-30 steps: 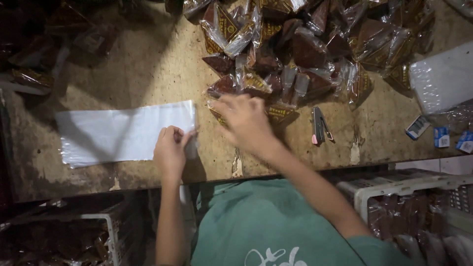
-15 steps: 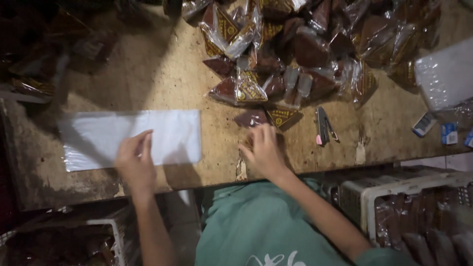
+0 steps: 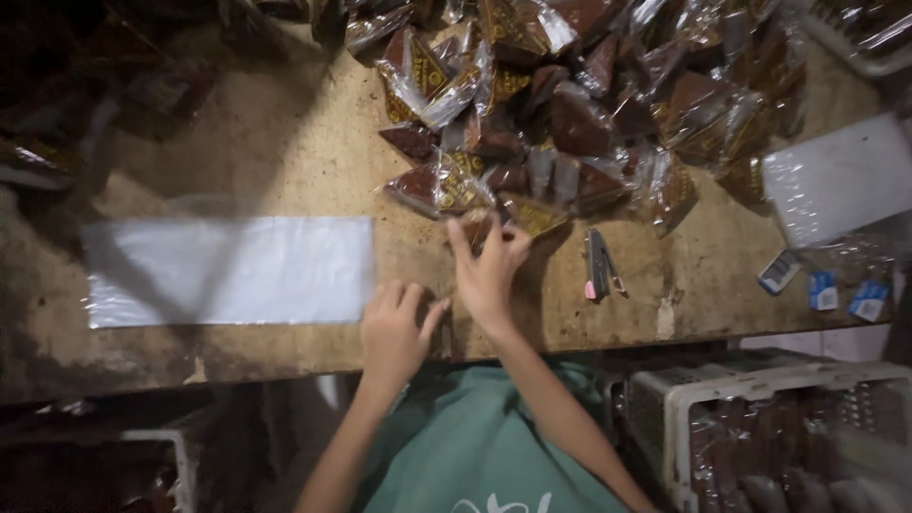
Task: Packaging individually wrapped food items into larger plastic bags and sealing them with a stapler.
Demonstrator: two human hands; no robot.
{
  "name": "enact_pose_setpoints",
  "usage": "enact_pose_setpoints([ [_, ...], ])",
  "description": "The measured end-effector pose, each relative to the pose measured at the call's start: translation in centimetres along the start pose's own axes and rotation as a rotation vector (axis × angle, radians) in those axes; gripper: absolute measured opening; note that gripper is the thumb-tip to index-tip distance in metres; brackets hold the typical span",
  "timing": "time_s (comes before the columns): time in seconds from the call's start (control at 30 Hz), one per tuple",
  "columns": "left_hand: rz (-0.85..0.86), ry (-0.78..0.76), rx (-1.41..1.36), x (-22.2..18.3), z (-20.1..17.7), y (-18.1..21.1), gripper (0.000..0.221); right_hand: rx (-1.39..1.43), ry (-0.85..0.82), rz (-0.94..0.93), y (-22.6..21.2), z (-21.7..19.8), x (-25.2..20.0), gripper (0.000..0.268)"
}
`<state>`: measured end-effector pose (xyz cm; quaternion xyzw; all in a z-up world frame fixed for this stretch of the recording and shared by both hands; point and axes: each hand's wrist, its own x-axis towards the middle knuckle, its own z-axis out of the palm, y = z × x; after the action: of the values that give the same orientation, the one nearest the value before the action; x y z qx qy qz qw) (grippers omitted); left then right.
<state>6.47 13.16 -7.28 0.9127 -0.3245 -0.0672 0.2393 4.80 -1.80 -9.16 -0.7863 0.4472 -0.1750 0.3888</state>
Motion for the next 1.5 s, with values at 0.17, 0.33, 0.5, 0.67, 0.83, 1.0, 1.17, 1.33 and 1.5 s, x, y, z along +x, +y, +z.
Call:
enact_pose_setpoints([
  [0.17, -0.115, 0.128, 0.105, 1.0, 1.2, -1.5, 0.02, 0.084, 0.218, -0.232, -2.6, 0.6, 3.1, 0.043],
  [0.33, -0.059, 0.137, 0.154, 1.0, 2.4, -0.9, 0.016, 0.116, 0.223, -0.352, -0.6, 2.2, 5.9, 0.046],
  [0.5, -0.117, -0.051, 0.123, 0.2, 0.6, -0.2, 0.041, 0.244, 0.017, -0.255, 3.8, 3.9, 5.3, 0.059],
  [0.67, -0.133, -0.145, 0.038, 0.9, 0.1, 0.0, 0.031, 0.148, -0.103, -0.168, -0.1, -0.6, 3.9, 0.064],
  [0.83, -0.094, 0.039, 0.197, 1.5, 2.5, -1.3, 0.019, 0.111, -0.097, -0.482, 2.9, 2.0, 3.4, 0.074],
  [1.0, -0.059, 0.016, 0.191, 0.6, 1.3, -0.4, 0.044, -0.016, -0.269, -0.61, 4.2, -0.9, 0.7, 0.09],
  [1.17, -0.09, 0.173, 0.125, -2.5, -0.1, -0.1, 0.019, -0.112, -0.495, -0.497, 9.9, -4.7, -0.9, 0.085],
  [1.33, -0.102, 0.338, -0.219, -3.7, 1.4, 1.6, 0.017, 0.033, -0.988, -0.438, -0.7, -9.8, -2.7, 0.066],
  [1.5, -0.165, 0.229, -0.409, -4.2, 2.6, 2.0, 0.006, 0.791, -0.562, 0.551, 0.4, -7.0, -2.7, 0.052],
])
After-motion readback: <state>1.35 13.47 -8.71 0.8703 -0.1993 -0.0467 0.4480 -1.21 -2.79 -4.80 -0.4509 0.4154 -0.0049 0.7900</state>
